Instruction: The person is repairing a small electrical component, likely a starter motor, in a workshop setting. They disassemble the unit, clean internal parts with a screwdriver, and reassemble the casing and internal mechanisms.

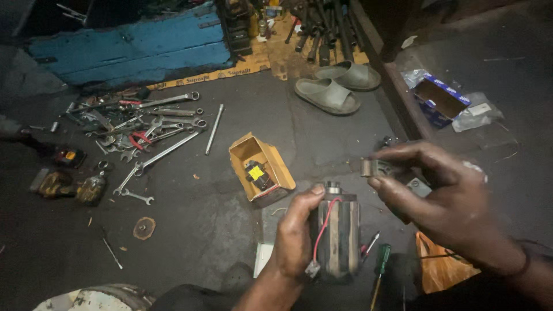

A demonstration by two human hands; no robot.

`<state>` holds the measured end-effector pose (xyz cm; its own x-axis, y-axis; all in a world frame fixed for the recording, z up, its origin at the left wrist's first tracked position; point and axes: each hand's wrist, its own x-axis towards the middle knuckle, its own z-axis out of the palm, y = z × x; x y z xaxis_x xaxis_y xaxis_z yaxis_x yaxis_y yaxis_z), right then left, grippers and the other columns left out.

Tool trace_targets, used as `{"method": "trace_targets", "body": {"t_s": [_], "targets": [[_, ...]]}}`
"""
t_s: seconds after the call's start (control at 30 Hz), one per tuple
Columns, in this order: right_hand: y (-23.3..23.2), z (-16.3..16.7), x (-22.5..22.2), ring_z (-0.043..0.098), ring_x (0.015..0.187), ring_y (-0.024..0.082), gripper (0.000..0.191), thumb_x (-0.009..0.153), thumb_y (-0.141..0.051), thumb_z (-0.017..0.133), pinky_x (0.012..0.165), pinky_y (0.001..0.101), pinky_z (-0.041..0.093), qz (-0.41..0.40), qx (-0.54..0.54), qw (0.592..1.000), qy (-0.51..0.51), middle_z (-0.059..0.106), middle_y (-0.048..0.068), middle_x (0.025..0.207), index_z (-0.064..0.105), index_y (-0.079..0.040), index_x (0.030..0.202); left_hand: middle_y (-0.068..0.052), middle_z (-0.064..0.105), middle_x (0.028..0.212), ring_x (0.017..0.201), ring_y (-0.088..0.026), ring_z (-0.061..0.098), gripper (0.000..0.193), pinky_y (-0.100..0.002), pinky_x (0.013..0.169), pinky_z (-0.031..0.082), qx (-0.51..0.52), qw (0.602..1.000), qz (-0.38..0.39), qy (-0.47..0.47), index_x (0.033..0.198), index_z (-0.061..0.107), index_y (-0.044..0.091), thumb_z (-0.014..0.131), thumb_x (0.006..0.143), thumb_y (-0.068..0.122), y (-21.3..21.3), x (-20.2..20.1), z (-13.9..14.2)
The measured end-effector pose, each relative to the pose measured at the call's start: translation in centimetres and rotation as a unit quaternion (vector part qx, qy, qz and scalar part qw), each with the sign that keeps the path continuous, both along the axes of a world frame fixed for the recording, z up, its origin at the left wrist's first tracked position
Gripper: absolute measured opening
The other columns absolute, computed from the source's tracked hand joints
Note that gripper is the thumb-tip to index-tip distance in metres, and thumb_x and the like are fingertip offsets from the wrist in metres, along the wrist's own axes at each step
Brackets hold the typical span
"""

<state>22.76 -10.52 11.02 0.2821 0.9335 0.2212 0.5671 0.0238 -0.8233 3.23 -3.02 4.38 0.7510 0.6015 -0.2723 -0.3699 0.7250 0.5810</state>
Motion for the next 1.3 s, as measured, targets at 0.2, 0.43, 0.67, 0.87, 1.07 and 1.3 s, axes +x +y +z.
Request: {"method": "trace_targets", "body": {"t_s": [0.2,0.43,0.67,0.87,1.07,1.3], "targets": [[0.0,0.2,-0.1,0.082,0.085,0.015,0.026,0.085,-0.019,0.077,0.073,0.0287,0.070,0.122,0.099,0.985,-0.078,0.080,0.008,0.098,0.074,-0.006,0.107,-0.007,0.064,0.093,0.087,-0.017,0.062,0.054,-0.034,0.079,0.052,0.150,0.968,0.037,0.200,0.106,0.065,0.009,0.043,0.101,0.058,-0.2,0.6,1.3],[0.2,0.1,-0.3,0.073,0.071,0.014,0.033,0.076,-0.019,0.082,0.056,0.0257,0.063,0.134,0.070,0.980,-0.126,0.079,0.006,0.085,0.075,-0.005,0.105,-0.009,0.066,0.088,0.086,-0.020,0.064,0.062,-0.038,0.081,0.051,0.295,0.891,0.063,0.340,0.098,0.068,0.006,0.040,0.097,0.061,-0.5,0.4,3.4],[0.3,0.0,-0.2,0.071,0.068,0.013,0.033,0.074,-0.020,0.083,0.051,0.0251,0.061,0.132,0.079,0.979,-0.133,0.076,0.005,0.081,0.075,-0.004,0.102,-0.011,0.064,0.087,0.086,-0.021,0.062,0.052,-0.037,0.078,0.054,0.263,0.912,0.077,0.306,0.097,0.062,0.003,0.056,0.096,0.055,-0.4,0.6,3.6],[0.3,-0.2,0.1,0.075,0.073,0.013,0.033,0.076,-0.019,0.083,0.059,0.0266,0.062,0.136,0.096,0.976,-0.144,0.078,0.006,0.087,0.074,-0.005,0.104,-0.010,0.069,0.088,0.085,-0.018,0.067,0.051,-0.035,0.075,0.054,0.328,0.861,0.105,0.373,0.099,0.063,0.007,0.065,0.087,0.056,-0.4,0.4,3.8],[0.4,-0.5,0.4,0.078,0.079,0.014,0.031,0.079,-0.020,0.081,0.067,0.0285,0.066,0.139,0.073,0.983,-0.091,0.080,0.008,0.093,0.074,-0.005,0.106,-0.009,0.068,0.084,0.080,-0.016,0.063,0.052,-0.033,0.070,0.052,0.271,0.898,0.080,0.339,0.095,0.065,0.004,0.062,0.090,0.056,-0.4,0.6,3.4],[0.4,-1.0,0.5,0.075,0.076,0.013,0.026,0.082,-0.020,0.080,0.062,0.0269,0.063,0.151,0.089,0.980,-0.093,0.081,0.007,0.092,0.075,-0.006,0.104,-0.009,0.066,0.086,0.085,-0.015,0.061,0.053,-0.032,0.076,0.052,0.287,0.886,0.094,0.353,0.094,0.063,0.004,0.059,0.093,0.057,-0.5,0.9,3.0]]}}
